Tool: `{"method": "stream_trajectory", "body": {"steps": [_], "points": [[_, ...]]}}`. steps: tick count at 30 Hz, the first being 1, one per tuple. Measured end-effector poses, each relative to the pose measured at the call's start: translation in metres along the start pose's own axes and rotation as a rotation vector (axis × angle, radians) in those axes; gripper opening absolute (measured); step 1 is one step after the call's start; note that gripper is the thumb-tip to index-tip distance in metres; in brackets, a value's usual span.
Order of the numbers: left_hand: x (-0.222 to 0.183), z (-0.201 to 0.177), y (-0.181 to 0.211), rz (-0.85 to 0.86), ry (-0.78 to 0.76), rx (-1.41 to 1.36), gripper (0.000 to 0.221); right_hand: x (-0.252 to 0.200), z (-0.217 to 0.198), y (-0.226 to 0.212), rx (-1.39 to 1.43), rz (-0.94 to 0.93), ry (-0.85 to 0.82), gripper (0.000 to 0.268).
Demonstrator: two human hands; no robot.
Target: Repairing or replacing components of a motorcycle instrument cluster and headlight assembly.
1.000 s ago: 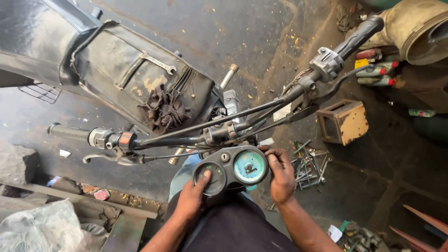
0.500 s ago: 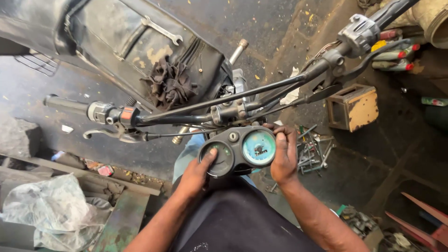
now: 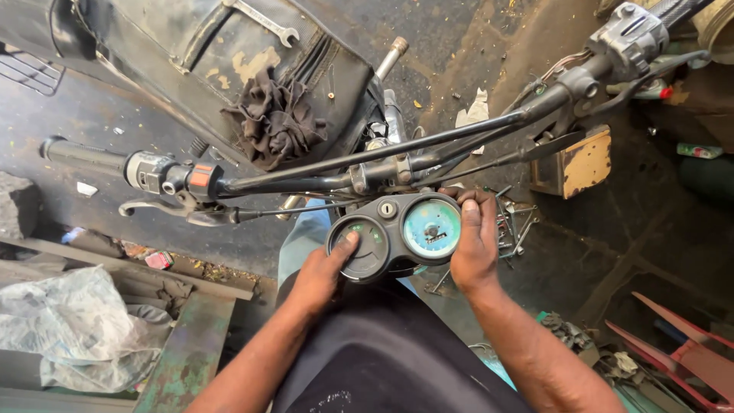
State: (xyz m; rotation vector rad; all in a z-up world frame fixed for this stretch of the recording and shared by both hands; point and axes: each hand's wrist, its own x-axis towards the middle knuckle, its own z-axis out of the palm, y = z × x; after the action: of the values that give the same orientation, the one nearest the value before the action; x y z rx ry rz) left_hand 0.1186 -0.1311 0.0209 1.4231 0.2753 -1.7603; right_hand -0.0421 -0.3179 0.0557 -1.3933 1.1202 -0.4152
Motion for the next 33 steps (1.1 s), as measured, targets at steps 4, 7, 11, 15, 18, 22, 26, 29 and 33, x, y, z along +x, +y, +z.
{"method": "stream_trajectory", "body": {"steps": [4,7,11,15,18,22,26,29,33], "points": [[0.006,-0.007,-0.007,-0.01,-0.036,-0.042,0.061,-0.004,0.01,-0.013,-0.146,-0.056,0.037,0.018],[0.003,-0.006,-0.007,-0.026,-0.044,-0.022,0.063,-0.006,0.006,-0.004,-0.06,-0.047,0.033,0.018],[0.003,0.001,-0.013,0.095,0.019,-0.005,0.064,-0.006,0.001,-0.003,0.022,-0.015,0.03,0.019],[0.003,-0.004,-0.009,0.212,0.029,0.006,0.066,-0.012,-0.002,0.004,-0.127,-0.071,0.046,0.021],[-0.001,-0.003,-0.008,0.2,-0.014,-0.025,0.065,-0.017,-0.008,0.009,0.022,-0.029,0.059,0.024],[0.001,-0.006,0.008,0.148,-0.025,-0.005,0.061,-0.016,-0.01,0.004,0.079,0.012,0.066,0.026],[0.004,-0.011,0.007,0.056,-0.077,0.003,0.059,-0.014,0.003,-0.016,0.028,0.075,0.103,0.023],[0.004,-0.012,0.013,0.039,-0.086,0.068,0.059,-0.015,-0.004,-0.011,0.024,0.109,0.12,0.023],[0.006,-0.012,0.018,0.033,-0.053,0.202,0.06,-0.007,0.012,-0.027,-0.015,0.154,0.132,0.022]]}}
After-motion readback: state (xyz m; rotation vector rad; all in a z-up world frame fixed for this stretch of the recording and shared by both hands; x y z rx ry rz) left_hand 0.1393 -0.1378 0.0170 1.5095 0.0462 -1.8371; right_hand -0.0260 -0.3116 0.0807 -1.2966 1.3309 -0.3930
